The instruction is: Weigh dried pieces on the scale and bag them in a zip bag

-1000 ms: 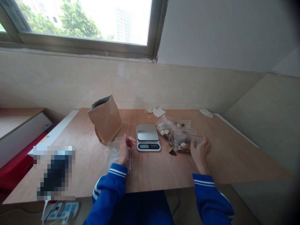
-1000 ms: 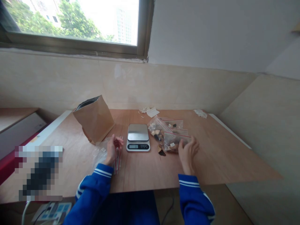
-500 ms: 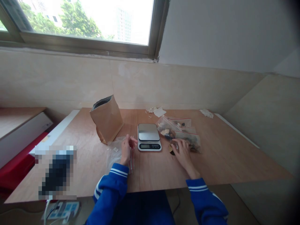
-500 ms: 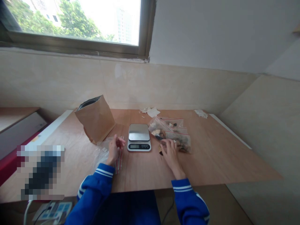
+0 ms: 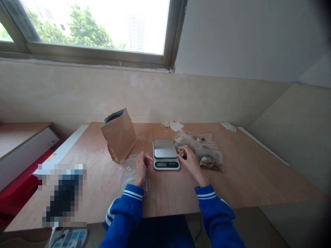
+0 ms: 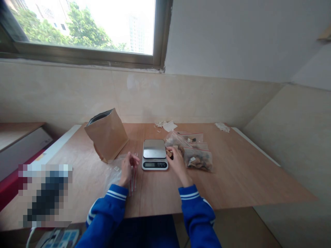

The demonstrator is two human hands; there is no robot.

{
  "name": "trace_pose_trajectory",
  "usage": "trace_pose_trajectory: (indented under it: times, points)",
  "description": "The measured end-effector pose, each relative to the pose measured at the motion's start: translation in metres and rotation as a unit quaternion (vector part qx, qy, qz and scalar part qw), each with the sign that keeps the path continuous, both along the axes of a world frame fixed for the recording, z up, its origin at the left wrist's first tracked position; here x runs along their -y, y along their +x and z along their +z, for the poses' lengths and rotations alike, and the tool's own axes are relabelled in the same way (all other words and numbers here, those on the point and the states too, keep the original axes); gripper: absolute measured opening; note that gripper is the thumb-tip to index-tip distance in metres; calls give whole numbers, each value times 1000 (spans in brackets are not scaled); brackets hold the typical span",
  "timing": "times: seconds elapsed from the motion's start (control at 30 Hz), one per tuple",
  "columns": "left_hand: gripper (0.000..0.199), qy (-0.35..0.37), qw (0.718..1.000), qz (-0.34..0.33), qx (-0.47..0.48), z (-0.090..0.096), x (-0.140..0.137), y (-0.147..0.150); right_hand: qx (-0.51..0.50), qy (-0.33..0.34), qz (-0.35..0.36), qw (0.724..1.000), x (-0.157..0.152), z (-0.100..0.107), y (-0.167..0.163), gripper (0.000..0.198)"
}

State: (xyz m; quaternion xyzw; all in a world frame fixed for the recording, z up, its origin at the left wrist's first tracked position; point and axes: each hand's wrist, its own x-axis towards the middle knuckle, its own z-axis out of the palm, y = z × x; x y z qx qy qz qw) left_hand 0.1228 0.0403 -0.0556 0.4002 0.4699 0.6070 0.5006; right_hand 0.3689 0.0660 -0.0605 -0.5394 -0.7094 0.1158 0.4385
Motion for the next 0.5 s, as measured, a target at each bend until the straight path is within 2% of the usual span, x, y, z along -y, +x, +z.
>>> trace_pose_trajectory:
  times: [0.1, 0.23, 0.37, 0.5]
  points:
    - [60, 8, 1000, -3, -11, -4, -1, 0, -28, -4, 32, 999, -26, 12, -32, 25]
    - [59, 2, 1000, -10, -9, -8, -4, -1, -57, -16, 43, 997, -49, 11, -54, 26]
    - [60, 8, 1000, -16, -11, -6, -3, 0, 8, 42, 19, 999, -53, 0, -39, 32]
    - [61, 14, 999, -24, -20, 1, 0, 2, 115, 42, -10, 992, -54, -16, -9, 41]
